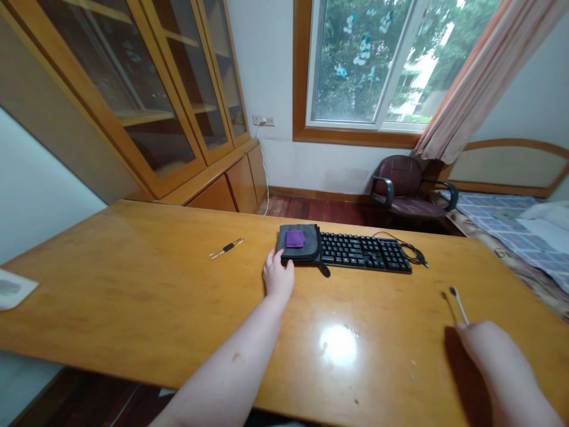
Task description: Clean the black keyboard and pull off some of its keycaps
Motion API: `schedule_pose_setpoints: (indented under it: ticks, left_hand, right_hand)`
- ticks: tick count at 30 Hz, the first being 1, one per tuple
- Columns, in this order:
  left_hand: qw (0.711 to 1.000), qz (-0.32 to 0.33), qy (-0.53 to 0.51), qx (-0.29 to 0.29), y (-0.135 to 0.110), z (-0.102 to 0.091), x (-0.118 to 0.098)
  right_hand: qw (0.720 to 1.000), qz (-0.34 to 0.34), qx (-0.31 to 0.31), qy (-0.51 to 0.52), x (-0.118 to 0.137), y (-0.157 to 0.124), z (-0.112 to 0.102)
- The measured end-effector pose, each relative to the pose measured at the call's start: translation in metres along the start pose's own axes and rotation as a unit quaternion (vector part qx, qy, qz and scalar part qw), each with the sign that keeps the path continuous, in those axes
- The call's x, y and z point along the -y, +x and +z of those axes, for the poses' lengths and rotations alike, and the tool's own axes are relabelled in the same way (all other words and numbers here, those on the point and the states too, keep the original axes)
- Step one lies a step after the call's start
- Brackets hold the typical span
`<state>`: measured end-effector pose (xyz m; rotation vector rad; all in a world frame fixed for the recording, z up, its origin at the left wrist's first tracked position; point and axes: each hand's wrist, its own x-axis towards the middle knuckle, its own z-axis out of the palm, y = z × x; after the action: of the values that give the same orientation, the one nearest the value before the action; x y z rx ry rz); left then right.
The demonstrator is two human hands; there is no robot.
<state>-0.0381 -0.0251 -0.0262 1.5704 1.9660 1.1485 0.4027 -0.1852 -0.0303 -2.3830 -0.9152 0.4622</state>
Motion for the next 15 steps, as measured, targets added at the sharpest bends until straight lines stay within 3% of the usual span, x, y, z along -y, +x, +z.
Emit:
schedule_pose_setpoints:
  ticks: [2, 4, 7, 11, 15]
  left_hand:
    - [1.0, 0.003, 0.012, 0.0, -0.002, 0.0, -0.001]
    - [1.0, 0.004, 0.017, 0.003, -0.002, 0.0, -0.002]
    - [0.999, 0.007, 0.029, 0.012, -0.003, 0.0, -0.003]
    - [0.999, 0.008, 0.037, 0.018, -0.003, 0.0, -0.005]
    - [1.0, 0.008, 0.027, 0.011, -0.003, 0.0, -0.005]
  right_hand:
    - [0.996, -0.041, 0.009, -0.079, 0.054, -0.028, 0.018]
    - [0.99, -0.138, 0.02, -0.013, 0.114, -0.055, 0.04]
    - [0.954, -0.271, 0.102, 0.077, 0.198, -0.083, 0.08]
    - [0.945, -0.292, 0.137, 0.057, 0.277, -0.087, 0.14]
    - [0.951, -0.279, 0.132, 0.006, 0.319, -0.08, 0.179]
